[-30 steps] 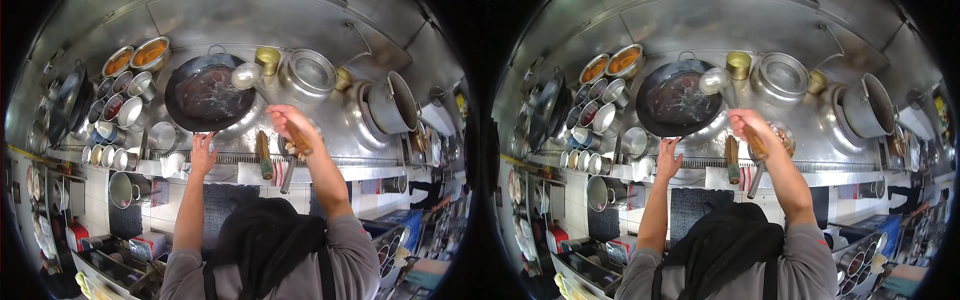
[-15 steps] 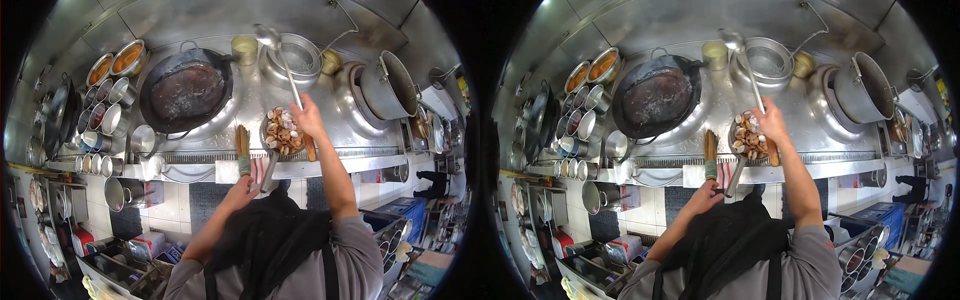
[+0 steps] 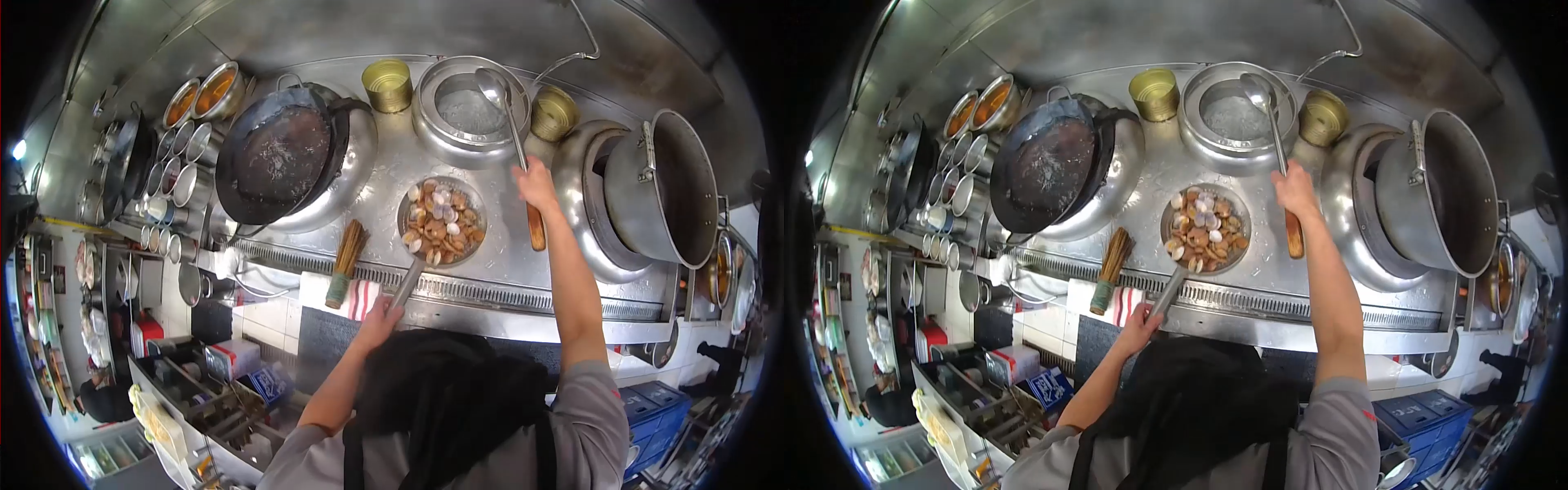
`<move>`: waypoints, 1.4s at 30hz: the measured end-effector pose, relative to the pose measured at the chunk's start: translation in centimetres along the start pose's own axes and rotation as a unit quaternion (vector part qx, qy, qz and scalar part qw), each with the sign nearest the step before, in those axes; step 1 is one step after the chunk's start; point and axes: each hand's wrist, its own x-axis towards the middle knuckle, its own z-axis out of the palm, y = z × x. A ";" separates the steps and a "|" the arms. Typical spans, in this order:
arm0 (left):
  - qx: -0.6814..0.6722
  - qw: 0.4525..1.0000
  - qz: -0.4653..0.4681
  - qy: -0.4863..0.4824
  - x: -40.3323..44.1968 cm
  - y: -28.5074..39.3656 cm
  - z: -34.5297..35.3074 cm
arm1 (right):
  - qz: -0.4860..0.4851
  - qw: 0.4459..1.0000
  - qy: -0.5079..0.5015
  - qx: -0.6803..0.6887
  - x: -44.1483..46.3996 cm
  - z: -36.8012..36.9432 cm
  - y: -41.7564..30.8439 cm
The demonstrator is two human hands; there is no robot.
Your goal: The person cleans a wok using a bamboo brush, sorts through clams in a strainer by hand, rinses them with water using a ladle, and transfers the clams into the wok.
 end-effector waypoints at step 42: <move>0.213 0.952 0.195 0.100 27.2 15.9 6.7 | 0.066 0.968 -0.207 0.123 -21.0 -7.2 1.9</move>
